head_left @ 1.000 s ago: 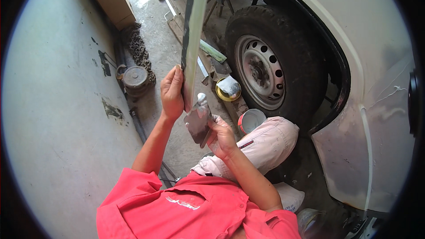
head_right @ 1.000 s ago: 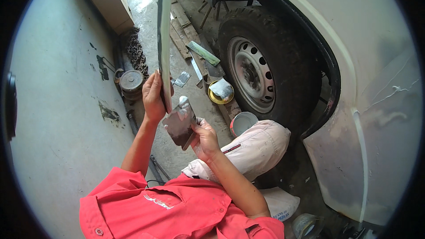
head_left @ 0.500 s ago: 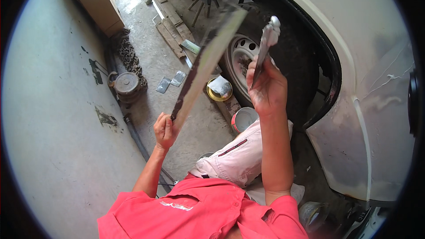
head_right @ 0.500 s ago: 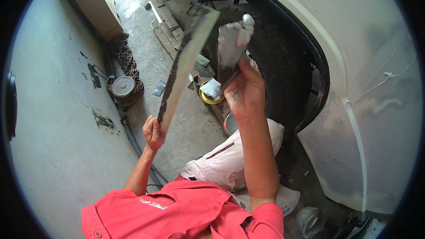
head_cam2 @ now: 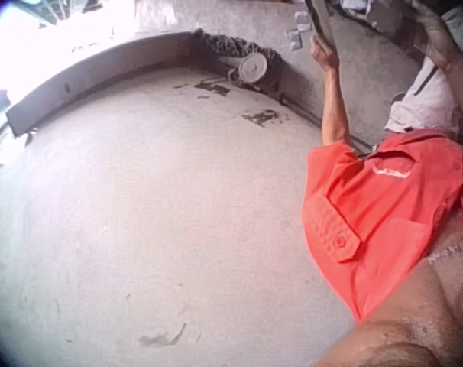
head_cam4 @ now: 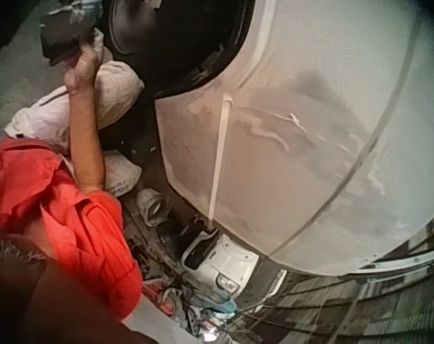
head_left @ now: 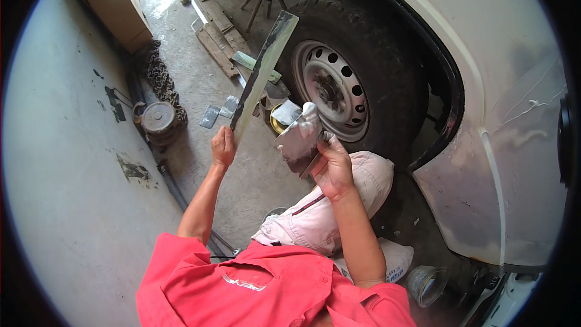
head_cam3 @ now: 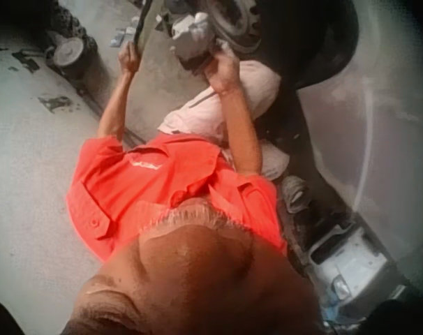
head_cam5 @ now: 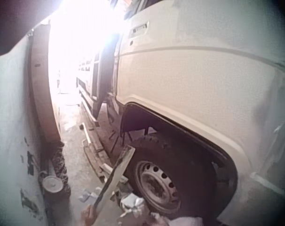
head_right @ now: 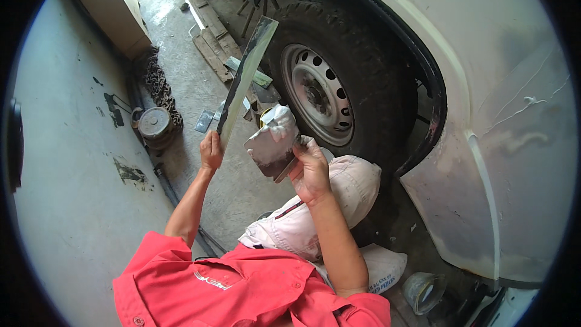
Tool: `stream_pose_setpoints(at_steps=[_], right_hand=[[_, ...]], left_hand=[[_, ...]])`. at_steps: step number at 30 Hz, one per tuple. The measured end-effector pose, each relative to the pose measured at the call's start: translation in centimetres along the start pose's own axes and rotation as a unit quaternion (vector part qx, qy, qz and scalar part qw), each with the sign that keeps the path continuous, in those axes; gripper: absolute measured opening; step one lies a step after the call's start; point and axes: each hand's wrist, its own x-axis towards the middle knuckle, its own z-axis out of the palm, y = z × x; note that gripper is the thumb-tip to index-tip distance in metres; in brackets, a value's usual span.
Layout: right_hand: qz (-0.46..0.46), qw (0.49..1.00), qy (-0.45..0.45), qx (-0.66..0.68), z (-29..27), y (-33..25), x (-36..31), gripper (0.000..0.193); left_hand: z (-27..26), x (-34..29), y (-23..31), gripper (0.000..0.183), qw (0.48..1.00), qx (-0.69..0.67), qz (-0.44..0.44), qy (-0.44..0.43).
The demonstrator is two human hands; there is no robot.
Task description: Apply filler and sand the lower panel of a vehicle for body repair.
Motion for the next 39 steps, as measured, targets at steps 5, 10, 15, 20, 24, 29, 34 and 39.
stream_pose_setpoints(at_steps=[5, 10, 15, 20, 24, 29, 34, 39], right_hand=[[0.010, 0.999, 0.041, -0.026, -2.7, 1.8, 0.7, 0.023], [0.009, 0.996, 0.085, -0.037, -4.3, 2.1, 0.0, 0.022], [0.014, 0.992, 0.120, -0.034, -4.6, 2.9, -0.4, 0.021], [-0.017, 0.992, 0.120, -0.042, -4.9, 2.9, -0.4, 0.024], [-0.024, 0.990, 0.137, -0.026, -4.9, 2.6, -0.4, 0.028], [-0.036, 0.987, 0.152, -0.042, -4.8, 2.8, -0.1, 0.033], [-0.043, 0.986, 0.160, -0.034, -4.9, 3.0, 0.3, 0.031], [-0.072, 0.981, 0.175, -0.038, -5.6, 3.0, 0.8, 0.040]], left_hand=[[4.7, 1.5, -4.9, 0.041, 0.998, 0.014, 0.055, 0.013], [8.3, 4.0, -7.7, 0.036, 0.997, 0.030, 0.061, -0.038], [11.1, 6.6, -11.0, 0.037, 0.995, 0.050, 0.030, -0.084], [12.9, 6.9, -13.1, 0.037, 0.987, 0.064, -0.039, -0.142], [14.2, 5.8, -13.5, 0.038, 0.987, 0.043, -0.084, -0.133], [14.9, 5.1, -14.5, 0.038, 0.983, 0.037, -0.115, -0.140], [14.4, 5.2, -13.4, 0.038, 0.998, 0.022, -0.022, -0.061], [12.7, 3.5, -4.3, 0.045, 0.991, 0.122, -0.043, 0.032]])
